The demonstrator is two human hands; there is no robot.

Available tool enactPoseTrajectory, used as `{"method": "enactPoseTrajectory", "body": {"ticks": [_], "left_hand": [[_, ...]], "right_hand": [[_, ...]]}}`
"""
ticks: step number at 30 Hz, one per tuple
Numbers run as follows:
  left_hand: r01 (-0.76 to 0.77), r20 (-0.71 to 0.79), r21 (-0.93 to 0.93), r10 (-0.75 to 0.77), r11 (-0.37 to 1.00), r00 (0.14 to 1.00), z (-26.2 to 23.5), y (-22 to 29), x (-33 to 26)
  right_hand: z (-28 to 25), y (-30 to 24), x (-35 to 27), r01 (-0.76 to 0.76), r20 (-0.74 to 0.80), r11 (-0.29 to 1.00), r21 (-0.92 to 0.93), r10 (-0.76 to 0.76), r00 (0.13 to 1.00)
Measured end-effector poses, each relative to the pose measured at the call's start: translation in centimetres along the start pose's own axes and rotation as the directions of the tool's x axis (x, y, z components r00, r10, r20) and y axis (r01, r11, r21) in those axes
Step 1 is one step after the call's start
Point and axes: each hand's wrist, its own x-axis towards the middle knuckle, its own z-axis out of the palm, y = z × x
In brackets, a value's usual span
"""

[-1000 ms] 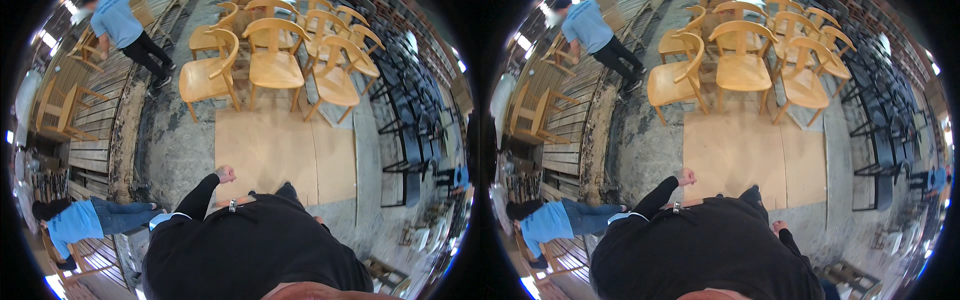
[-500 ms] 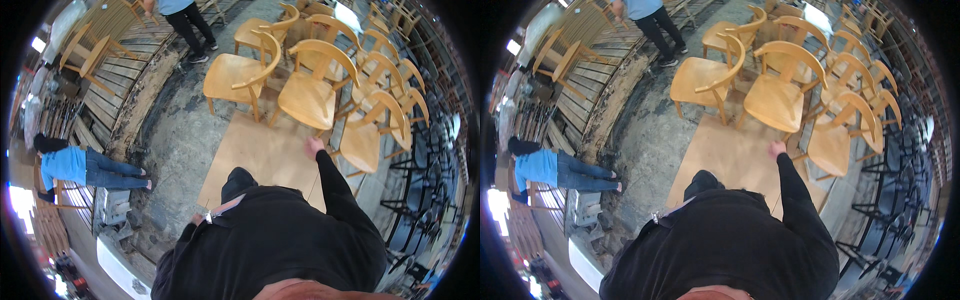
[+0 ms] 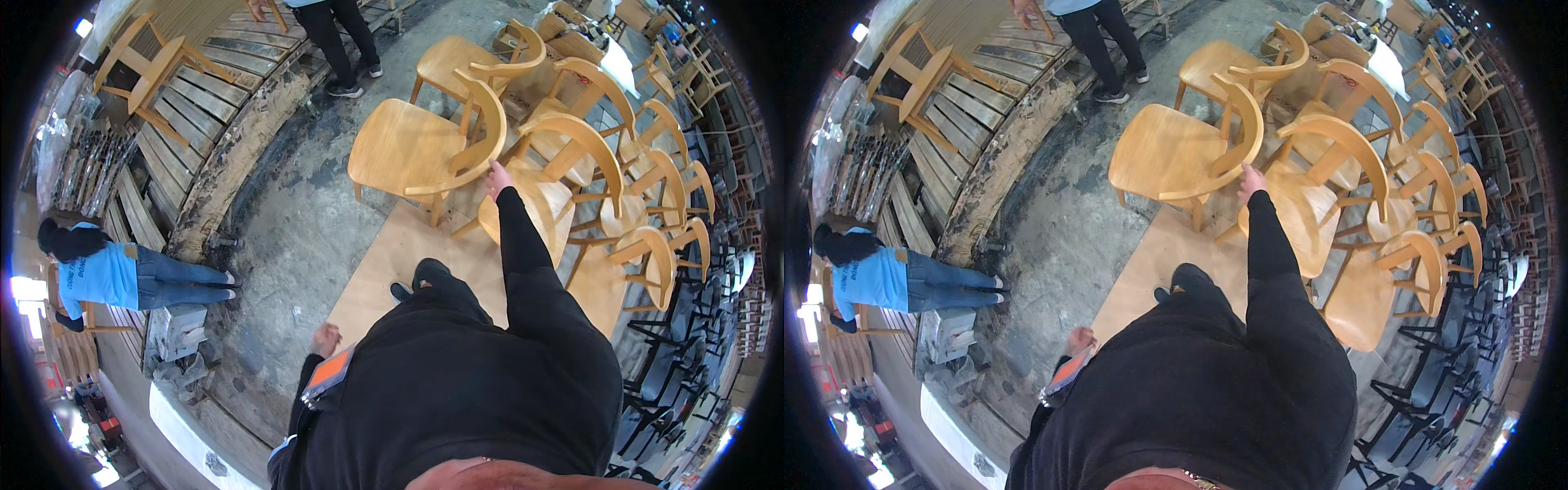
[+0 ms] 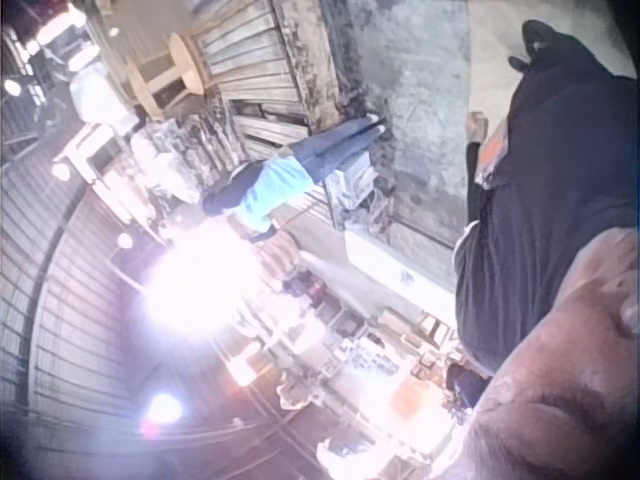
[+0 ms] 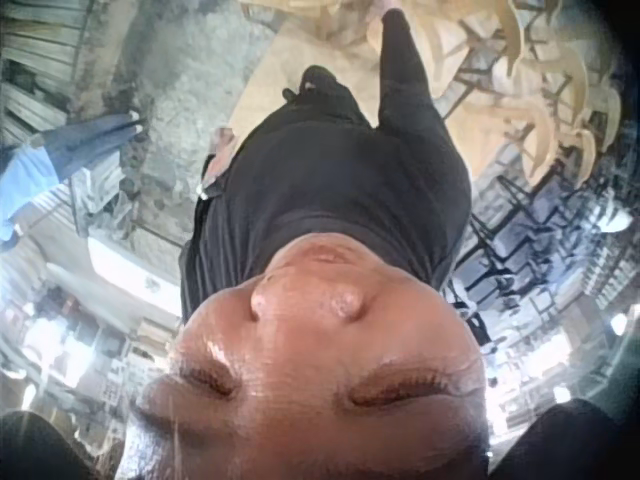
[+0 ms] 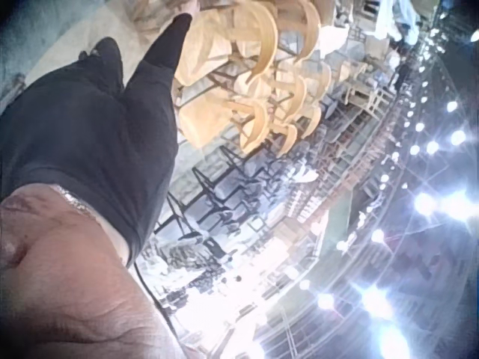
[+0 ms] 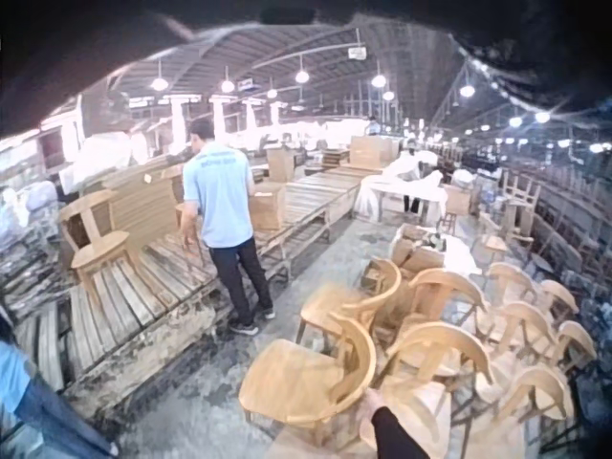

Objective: The person picks up a wooden chair, wipes its underside and legs with a cloth, and places it back down. The person repeats this process with another chair, wiping the seat and legs before setting it down.

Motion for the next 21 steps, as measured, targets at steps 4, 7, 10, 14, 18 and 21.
{"method": "enactPoseTrajectory", "body": {"ticks": [4, 7, 10, 14, 18, 21], "left_hand": [[-0.068, -0.051, 0.365, 0.093, 0.929, 0.994, 0.1, 7.9, 7.3], [-0.265, 0.097, 0.257, 0.248, 0.929, 0.964, 2.6, 13.5, 11.0], [-0.319, 0.289, 0.308, 0.232, 0.896, 0.929, 5.8, 19.6, 15.7], [-0.532, 0.427, 0.536, 0.333, 0.656, 0.841, 11.4, 25.2, 22.1], [-0.582, 0.467, 0.756, 0.377, 0.298, 0.800, 17.2, 27.6, 27.4], [-0.541, 0.494, 0.777, 0.220, 0.323, 0.841, 20.4, 28.6, 30.9]], "right_hand": [[1.1, -3.1, 7.0, 0.016, 0.144, 0.992, 0.125, -0.035, 0.989], [1.3, -4.9, 11.9, -0.028, 0.032, 0.998, 0.057, 0.026, 0.999], [1.2, -7.0, 15.6, -0.081, 0.139, 0.988, 0.131, 0.063, 0.988], [0.8, -9.8, 19.2, -0.120, 0.285, 0.985, 0.126, 0.080, 0.955], [2.0, -11.6, 21.6, -0.183, 0.390, 0.968, 0.171, 0.104, 0.915], [3.3, -12.2, 22.5, -0.270, 0.497, 0.944, 0.188, 0.146, 0.856]]}}
